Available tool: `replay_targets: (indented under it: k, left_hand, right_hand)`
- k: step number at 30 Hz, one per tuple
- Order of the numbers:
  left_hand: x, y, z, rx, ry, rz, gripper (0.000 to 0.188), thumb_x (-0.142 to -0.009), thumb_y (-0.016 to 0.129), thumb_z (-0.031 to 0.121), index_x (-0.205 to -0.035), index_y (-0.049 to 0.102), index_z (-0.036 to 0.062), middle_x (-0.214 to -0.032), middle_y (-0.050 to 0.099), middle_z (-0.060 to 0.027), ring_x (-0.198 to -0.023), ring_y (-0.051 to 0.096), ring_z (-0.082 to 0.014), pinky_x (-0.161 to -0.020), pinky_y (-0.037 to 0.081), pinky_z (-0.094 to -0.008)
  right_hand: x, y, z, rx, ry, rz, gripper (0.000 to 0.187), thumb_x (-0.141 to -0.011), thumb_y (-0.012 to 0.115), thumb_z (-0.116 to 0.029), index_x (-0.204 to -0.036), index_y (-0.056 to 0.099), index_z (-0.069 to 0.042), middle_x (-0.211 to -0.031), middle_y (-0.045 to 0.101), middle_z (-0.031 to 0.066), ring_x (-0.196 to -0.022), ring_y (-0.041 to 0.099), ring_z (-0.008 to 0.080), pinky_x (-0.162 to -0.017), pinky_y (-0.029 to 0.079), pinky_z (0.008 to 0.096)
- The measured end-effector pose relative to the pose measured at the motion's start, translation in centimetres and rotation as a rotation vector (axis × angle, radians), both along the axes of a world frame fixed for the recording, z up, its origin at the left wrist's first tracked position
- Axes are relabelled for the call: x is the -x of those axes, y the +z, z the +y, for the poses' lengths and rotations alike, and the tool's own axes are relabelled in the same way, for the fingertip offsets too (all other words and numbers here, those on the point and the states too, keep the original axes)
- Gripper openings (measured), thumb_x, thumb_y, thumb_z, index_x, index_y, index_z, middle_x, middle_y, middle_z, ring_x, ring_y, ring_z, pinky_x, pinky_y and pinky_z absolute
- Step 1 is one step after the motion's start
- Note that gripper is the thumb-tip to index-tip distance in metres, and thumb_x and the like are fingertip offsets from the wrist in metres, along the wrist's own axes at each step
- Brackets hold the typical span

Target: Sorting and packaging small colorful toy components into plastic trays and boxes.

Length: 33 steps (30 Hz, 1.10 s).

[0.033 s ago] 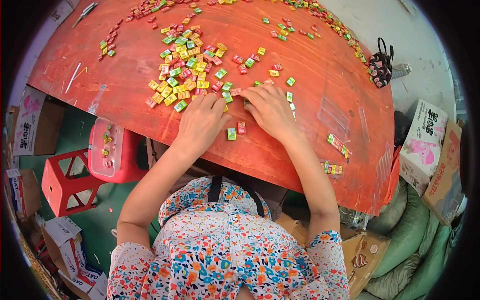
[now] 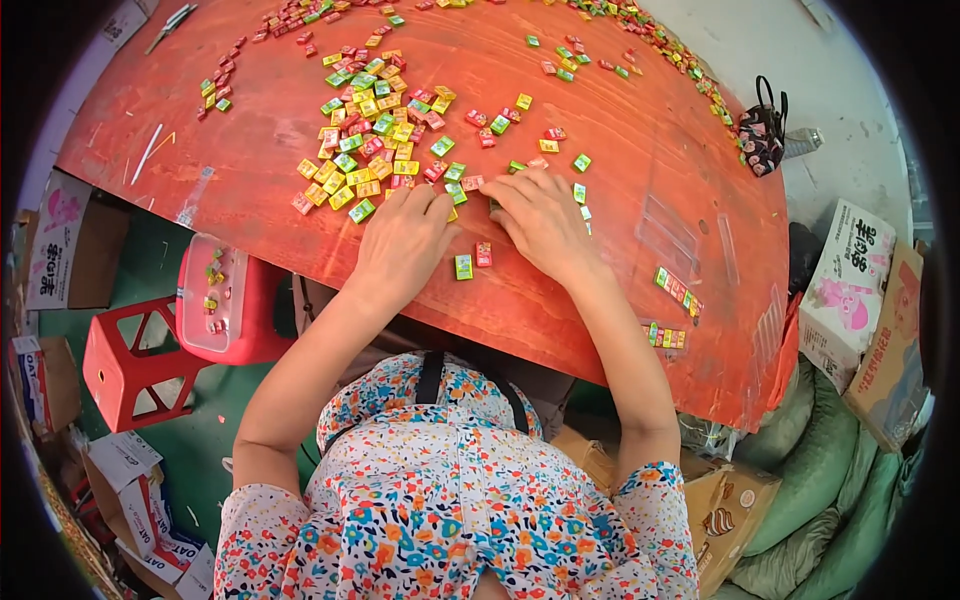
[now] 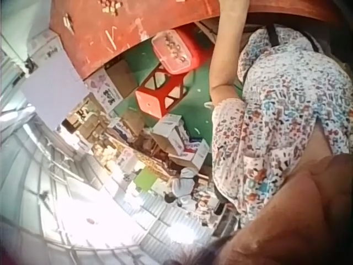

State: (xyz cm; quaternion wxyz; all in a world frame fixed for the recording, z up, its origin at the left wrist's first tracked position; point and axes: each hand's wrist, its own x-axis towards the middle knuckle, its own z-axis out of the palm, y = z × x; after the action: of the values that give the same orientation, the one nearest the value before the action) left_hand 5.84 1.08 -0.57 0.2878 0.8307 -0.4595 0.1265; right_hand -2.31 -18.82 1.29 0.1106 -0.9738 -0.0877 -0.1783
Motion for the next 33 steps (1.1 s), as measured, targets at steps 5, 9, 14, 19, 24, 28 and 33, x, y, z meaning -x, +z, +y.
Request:
replay_targets:
  k: [5, 9, 14, 19, 24, 28, 33]
  left_hand:
    - [-0.3, 0.5, -0.2, -0.002, -0.008, -0.018, 0.019, -0.077, 0.071, 0.014, -0.090, 0.059, 0.0061, -0.086, 0.056, -0.0089, -0.085, 0.059, -0.0279, -0.073, 0.050, -0.0394]
    - [-1.2, -0.1, -0.3, -0.070, -0.061, -0.041, 0.020, -0.078, 0.069, 0.013, -0.094, 0.061, 0.0061, -0.086, 0.056, -0.0087, -0.084, 0.059, -0.0276, -0.073, 0.050, -0.0400]
    - [-0.1, 1.3, 1.8, 0.071, -0.142, 0.057, 0.022, -0.078, 0.071, 0.012, -0.096, 0.063, 0.0042, -0.090, 0.059, -0.0105, -0.084, 0.059, -0.0305, -0.073, 0.049, -0.0410]
    - [3.0, 1.9, 3.7, -0.036, -0.170, 0.259, 0.030, -0.076, 0.077, 0.014, -0.101, 0.066, 0.0021, -0.094, 0.062, -0.0125, -0.090, 0.060, -0.0316, -0.079, 0.049, -0.0402]
    - [2.9, 1.7, 2.8, -0.018, -0.185, 0.215, 0.036, -0.075, 0.078, 0.017, -0.106, 0.066, 0.0022, -0.100, 0.063, -0.0143, -0.094, 0.059, -0.0329, -0.083, 0.049, -0.0414]
    - [1.8, 2.2, -0.1, 0.096, -0.236, 0.144, 0.030, -0.077, 0.074, 0.017, -0.101, 0.062, 0.0029, -0.097, 0.061, -0.0106, -0.091, 0.058, -0.0313, -0.080, 0.048, -0.0427]
    - [1.4, 1.1, -7.2, 0.010, -0.273, 0.029, 0.018, -0.079, 0.065, 0.012, -0.095, 0.063, 0.0030, -0.096, 0.063, -0.0136, -0.094, 0.061, -0.0318, -0.083, 0.051, -0.0412]
  right_hand:
    - [2.4, -0.2, -0.1, -0.029, 0.050, 0.075, 0.032, -0.083, 0.069, -0.011, -0.115, 0.065, -0.008, -0.116, 0.065, 0.0069, -0.113, 0.055, 0.0278, -0.096, 0.042, 0.0413]
    - [3.6, -0.3, 0.6, -0.095, 0.044, 0.039, 0.032, -0.083, 0.070, -0.012, -0.113, 0.065, -0.006, -0.114, 0.066, 0.0078, -0.110, 0.057, 0.0285, -0.094, 0.044, 0.0417]
    - [5.0, -0.6, 1.7, -0.178, 0.032, 0.023, 0.033, -0.082, 0.072, -0.014, -0.113, 0.066, -0.006, -0.111, 0.067, 0.0088, -0.109, 0.058, 0.0285, -0.094, 0.044, 0.0423]
    - [6.0, 0.8, -0.1, -0.335, -0.137, -0.045, 0.028, -0.083, 0.072, -0.013, -0.110, 0.067, -0.006, -0.109, 0.068, 0.0097, -0.102, 0.063, 0.0294, -0.086, 0.050, 0.0401]
    - [7.1, 2.1, -3.4, -0.222, -0.324, 0.025, 0.020, -0.086, 0.068, -0.010, -0.106, 0.068, -0.007, -0.104, 0.068, 0.0106, -0.097, 0.065, 0.0310, -0.081, 0.051, 0.0387]
    - [7.2, 2.4, -3.0, -0.245, -0.319, 0.113, 0.019, -0.086, 0.067, -0.010, -0.104, 0.067, -0.007, -0.101, 0.067, 0.0108, -0.095, 0.064, 0.0311, -0.078, 0.052, 0.0395]
    - [5.0, 1.6, -2.9, -0.174, -0.341, 0.066, 0.018, -0.085, 0.067, -0.013, -0.102, 0.067, -0.006, -0.100, 0.067, 0.0109, -0.093, 0.064, 0.0312, -0.077, 0.052, 0.0415]
